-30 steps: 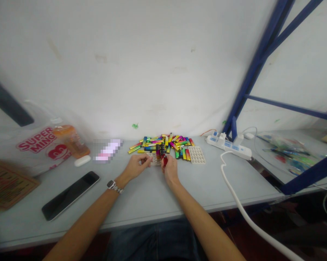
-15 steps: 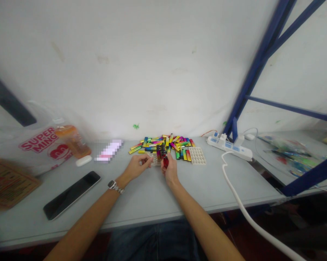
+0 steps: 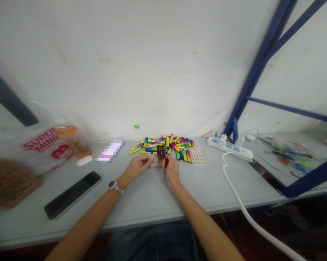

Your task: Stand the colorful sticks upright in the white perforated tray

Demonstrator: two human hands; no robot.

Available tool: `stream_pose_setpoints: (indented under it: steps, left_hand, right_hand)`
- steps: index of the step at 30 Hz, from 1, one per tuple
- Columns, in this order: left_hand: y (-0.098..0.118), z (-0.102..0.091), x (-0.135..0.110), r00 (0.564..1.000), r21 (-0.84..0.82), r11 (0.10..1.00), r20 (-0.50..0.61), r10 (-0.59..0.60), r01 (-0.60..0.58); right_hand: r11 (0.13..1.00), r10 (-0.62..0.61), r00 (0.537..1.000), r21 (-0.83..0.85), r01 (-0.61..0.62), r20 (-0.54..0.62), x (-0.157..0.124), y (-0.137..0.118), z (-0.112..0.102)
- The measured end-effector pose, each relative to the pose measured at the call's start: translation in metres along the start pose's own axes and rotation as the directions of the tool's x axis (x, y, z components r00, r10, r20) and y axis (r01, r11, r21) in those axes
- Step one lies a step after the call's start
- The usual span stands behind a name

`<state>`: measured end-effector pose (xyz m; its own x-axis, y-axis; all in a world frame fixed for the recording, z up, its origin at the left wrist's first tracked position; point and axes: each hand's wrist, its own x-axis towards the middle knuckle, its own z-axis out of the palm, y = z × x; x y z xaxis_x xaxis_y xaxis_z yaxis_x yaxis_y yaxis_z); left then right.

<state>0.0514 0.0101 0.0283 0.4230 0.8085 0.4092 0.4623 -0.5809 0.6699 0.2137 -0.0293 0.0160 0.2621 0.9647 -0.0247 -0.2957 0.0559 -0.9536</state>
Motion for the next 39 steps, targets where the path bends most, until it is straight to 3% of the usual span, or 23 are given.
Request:
stream_pose_setpoints:
  steps: [17,21,25,31,39]
  left_hand:
    - [0.0,0.0,0.0,1.0,-0.008,1.0,-0.001,0.005,-0.005]
    - [0.001,-0.001,0.0,1.0,-0.012,1.0,-0.013,0.008,-0.008]
    - [0.009,0.0,0.0,0.999,-0.146,0.989,-0.042,-0.01,0.004]
    - [0.013,0.014,0.001,0.996,-0.426,0.904,-0.057,-0.075,0.044]
    - [0.006,0.008,0.008,0.98,-0.474,0.872,-0.086,-0.182,0.12]
  right_hand:
    - [0.999,-0.028,0.999,-0.016,0.029,0.019,-0.002,0.002,0.0]
    - [0.999,-0.03,0.99,0.021,0.027,0.139,-0.003,0.004,0.0]
    - [0.988,-0.147,0.97,0.067,0.137,0.193,-0.005,0.009,0.001]
    - [0.931,-0.343,0.911,-0.047,0.362,0.229,-0.008,0.014,0.0]
    - [0.854,-0.416,0.841,-0.17,0.492,0.346,-0.009,0.011,-0.006]
